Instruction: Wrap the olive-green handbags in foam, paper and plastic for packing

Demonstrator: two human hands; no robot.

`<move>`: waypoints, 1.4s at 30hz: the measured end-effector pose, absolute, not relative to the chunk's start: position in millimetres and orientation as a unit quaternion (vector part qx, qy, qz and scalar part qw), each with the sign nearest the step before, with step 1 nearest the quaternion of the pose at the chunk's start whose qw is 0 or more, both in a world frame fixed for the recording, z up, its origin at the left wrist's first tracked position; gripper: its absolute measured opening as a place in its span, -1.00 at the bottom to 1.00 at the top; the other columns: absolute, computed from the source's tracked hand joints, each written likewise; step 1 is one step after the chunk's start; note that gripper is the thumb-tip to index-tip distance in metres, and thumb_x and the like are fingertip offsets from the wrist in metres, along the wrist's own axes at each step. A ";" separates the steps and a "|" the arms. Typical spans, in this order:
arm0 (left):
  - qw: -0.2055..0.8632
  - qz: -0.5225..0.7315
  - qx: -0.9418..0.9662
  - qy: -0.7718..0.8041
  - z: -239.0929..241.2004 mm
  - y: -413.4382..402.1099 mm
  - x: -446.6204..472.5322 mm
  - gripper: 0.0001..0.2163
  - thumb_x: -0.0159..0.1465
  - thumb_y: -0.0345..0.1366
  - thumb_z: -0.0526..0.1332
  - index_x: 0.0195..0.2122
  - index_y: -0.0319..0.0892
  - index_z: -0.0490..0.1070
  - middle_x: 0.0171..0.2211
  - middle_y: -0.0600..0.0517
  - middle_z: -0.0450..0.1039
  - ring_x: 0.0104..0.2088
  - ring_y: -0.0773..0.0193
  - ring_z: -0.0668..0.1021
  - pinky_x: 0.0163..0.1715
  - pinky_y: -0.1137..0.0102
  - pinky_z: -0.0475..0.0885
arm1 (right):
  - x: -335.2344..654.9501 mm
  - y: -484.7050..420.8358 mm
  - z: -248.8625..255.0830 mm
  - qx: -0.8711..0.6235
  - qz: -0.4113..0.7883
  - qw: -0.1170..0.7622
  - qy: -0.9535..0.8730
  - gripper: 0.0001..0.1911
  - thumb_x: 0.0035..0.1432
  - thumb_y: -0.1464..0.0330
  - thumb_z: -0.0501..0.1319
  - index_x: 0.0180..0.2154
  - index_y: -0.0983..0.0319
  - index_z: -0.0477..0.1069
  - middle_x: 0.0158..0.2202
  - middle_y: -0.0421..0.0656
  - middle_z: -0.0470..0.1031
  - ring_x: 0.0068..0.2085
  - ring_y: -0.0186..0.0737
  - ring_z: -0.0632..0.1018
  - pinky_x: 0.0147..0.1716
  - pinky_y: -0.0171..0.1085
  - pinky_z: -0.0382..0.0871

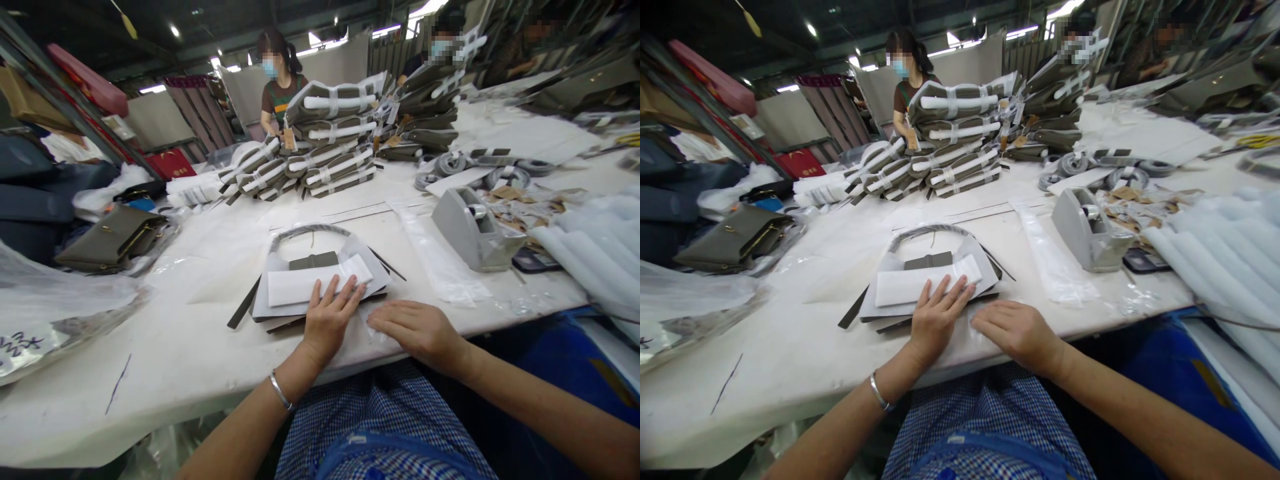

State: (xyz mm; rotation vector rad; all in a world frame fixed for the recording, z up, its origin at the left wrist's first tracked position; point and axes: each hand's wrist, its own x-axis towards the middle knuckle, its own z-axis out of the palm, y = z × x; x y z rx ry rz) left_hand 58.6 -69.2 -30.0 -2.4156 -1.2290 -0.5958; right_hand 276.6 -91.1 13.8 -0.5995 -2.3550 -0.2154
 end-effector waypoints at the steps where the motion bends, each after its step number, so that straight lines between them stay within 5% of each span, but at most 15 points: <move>1: 0.184 -0.210 -0.857 -0.434 -29.8 -69.3 58.5 -0.55 0.42 -0.30 0.08 0.32 0.08 0.13 0.31 0.12 0.17 0.28 0.04 0.30 0.30 -0.09 0.17 | 274.7 -86.2 19.4 -0.234 -0.090 0.345 -0.905 -0.75 0.37 0.49 0.05 -0.15 0.28 0.51 -0.21 -0.11 0.63 -0.20 -0.22 0.63 -0.12 -0.21 0.52; 6: 0.181 -0.220 -0.859 -0.425 -31.5 -68.8 57.7 -0.60 0.41 -0.32 0.10 0.27 0.02 0.23 0.33 0.06 0.17 0.29 0.02 0.29 0.27 -0.09 0.22 | 268.6 -57.1 37.0 -0.273 -0.092 0.340 -0.895 -0.76 0.32 0.52 0.11 -0.16 0.20 0.54 -0.24 -0.20 0.64 -0.27 -0.29 0.62 -0.14 -0.26 0.46; 11: 0.179 -0.261 -0.850 -0.421 -37.1 -66.4 58.9 -0.79 0.40 -0.36 0.11 -0.01 -0.07 0.46 0.25 0.00 0.32 0.26 0.05 0.34 0.25 -0.04 0.28 | 263.4 -25.9 42.7 -0.359 -0.038 0.283 -0.889 -0.79 0.26 0.45 0.20 -0.23 0.12 0.60 -0.28 -0.25 0.65 -0.29 -0.23 0.62 -0.15 -0.25 0.44; 20: 0.172 -0.307 -0.842 -0.408 -35.3 -63.9 60.1 -0.77 0.38 -0.45 0.12 0.01 -0.16 0.45 0.13 -0.06 0.45 0.19 0.09 0.44 0.18 0.16 0.41 | 245.0 14.3 40.9 -0.491 0.110 0.183 -0.845 -0.91 0.14 0.36 0.34 -0.41 0.08 0.59 -0.39 -0.30 0.61 -0.28 -0.21 0.58 -0.22 -0.28 0.34; 25: 0.157 -0.306 -0.845 -0.409 -34.0 -62.5 59.8 -0.83 0.39 -0.41 0.12 -0.06 -0.18 0.46 0.12 -0.04 0.46 0.19 0.15 0.43 0.20 0.23 0.39 | 243.4 29.7 35.4 -0.473 0.145 0.139 -0.858 -0.94 0.11 0.37 0.37 -0.37 0.19 0.52 -0.23 -0.17 0.52 -0.12 -0.16 0.50 -0.19 -0.29 0.29; 30: 0.182 -0.288 -0.854 -0.393 -29.9 -62.5 57.3 -0.83 0.40 -0.40 0.10 -0.07 -0.16 0.46 0.26 -0.01 0.31 0.19 0.12 0.43 0.14 0.24 0.44 | 243.3 44.3 35.3 -0.470 0.168 0.110 -0.860 -0.93 0.10 0.35 0.37 -0.37 0.19 0.52 -0.27 -0.20 0.48 -0.32 -0.27 0.48 -0.38 -0.33 0.21; 37: 0.190 -0.267 -0.852 -0.407 -29.7 -60.9 61.0 -0.80 0.38 -0.40 0.13 -0.02 -0.17 0.45 0.18 -0.01 0.41 0.15 0.08 0.47 0.09 0.22 0.47 | 241.3 45.7 27.6 -0.468 0.174 0.174 -0.849 -0.92 0.11 0.35 0.37 -0.38 0.21 0.52 -0.29 -0.19 0.48 -0.35 -0.29 0.48 -0.38 -0.35 0.23; 42: 0.183 -0.274 -0.851 -0.409 -26.3 -63.6 62.1 -0.71 0.36 -0.49 0.05 0.05 -0.21 0.42 0.16 -0.04 0.42 0.13 0.09 0.48 0.10 0.23 0.44 | 263.5 16.2 27.3 -0.488 0.144 0.268 -0.818 -0.90 0.21 0.47 0.26 -0.21 0.22 0.50 -0.21 -0.17 0.54 -0.25 -0.29 0.53 -0.16 -0.33 0.37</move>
